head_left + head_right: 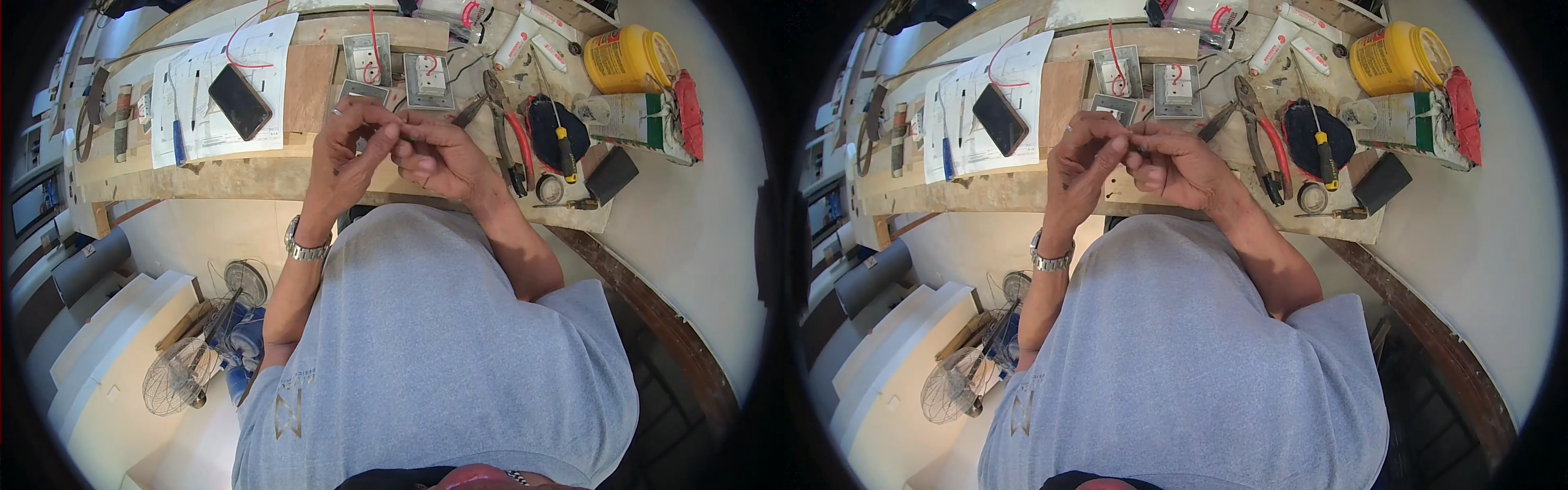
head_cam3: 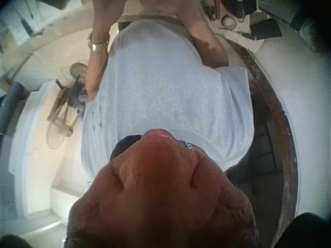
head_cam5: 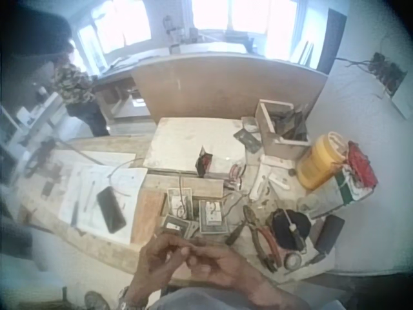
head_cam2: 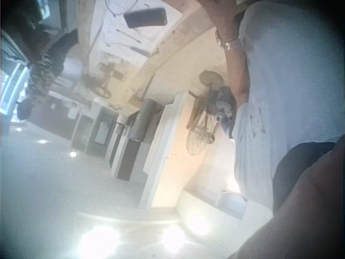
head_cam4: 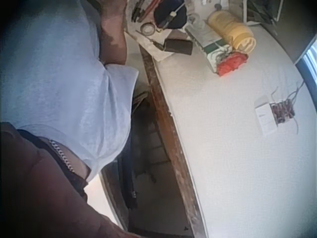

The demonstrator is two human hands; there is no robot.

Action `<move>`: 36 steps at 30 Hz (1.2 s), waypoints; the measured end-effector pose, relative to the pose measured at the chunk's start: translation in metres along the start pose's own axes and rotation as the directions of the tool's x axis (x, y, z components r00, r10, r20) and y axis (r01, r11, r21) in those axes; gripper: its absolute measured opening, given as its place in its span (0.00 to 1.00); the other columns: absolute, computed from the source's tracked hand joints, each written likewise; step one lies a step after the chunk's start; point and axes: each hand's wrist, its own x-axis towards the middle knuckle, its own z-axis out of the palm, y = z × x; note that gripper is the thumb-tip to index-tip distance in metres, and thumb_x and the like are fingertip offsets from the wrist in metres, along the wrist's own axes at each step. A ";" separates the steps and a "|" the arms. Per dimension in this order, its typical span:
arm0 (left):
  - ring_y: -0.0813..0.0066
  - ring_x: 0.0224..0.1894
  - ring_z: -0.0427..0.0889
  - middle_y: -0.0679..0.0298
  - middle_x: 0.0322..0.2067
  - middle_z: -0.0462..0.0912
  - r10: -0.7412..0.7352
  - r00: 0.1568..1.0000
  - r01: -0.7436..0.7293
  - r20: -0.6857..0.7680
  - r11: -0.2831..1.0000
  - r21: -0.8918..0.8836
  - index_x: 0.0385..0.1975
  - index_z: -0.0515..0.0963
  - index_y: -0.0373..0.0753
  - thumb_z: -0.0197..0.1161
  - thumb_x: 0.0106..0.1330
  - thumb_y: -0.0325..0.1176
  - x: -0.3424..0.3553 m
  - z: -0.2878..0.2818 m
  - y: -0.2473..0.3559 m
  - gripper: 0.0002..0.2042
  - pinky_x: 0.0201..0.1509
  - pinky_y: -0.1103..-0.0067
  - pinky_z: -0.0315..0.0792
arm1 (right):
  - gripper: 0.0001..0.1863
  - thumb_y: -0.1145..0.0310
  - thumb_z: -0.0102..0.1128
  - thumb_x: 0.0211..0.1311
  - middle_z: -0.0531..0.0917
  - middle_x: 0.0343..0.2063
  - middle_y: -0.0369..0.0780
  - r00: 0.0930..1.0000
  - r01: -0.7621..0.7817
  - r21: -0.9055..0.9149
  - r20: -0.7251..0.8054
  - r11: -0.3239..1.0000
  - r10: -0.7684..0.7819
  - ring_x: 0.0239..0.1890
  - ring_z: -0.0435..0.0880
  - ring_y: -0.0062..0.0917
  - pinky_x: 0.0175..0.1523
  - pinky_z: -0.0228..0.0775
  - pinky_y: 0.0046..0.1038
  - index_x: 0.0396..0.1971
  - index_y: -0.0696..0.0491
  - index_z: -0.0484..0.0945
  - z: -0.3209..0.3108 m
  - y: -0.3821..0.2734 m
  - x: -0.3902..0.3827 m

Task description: The person connects wires to an electrical switch plate by hand, then cuts and strips wires using pliers.

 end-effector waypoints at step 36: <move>0.85 0.32 0.82 0.66 0.36 0.85 -0.133 0.969 0.132 -0.208 0.991 -0.016 0.51 0.80 0.32 0.66 0.77 0.25 -0.018 0.001 0.011 0.08 0.37 0.84 0.78 | 0.21 0.64 0.71 0.69 0.83 0.41 0.43 0.604 -0.229 -0.856 -0.499 0.464 -0.622 0.34 0.88 0.30 0.43 0.82 0.37 0.53 0.58 0.74 -0.053 0.013 -0.083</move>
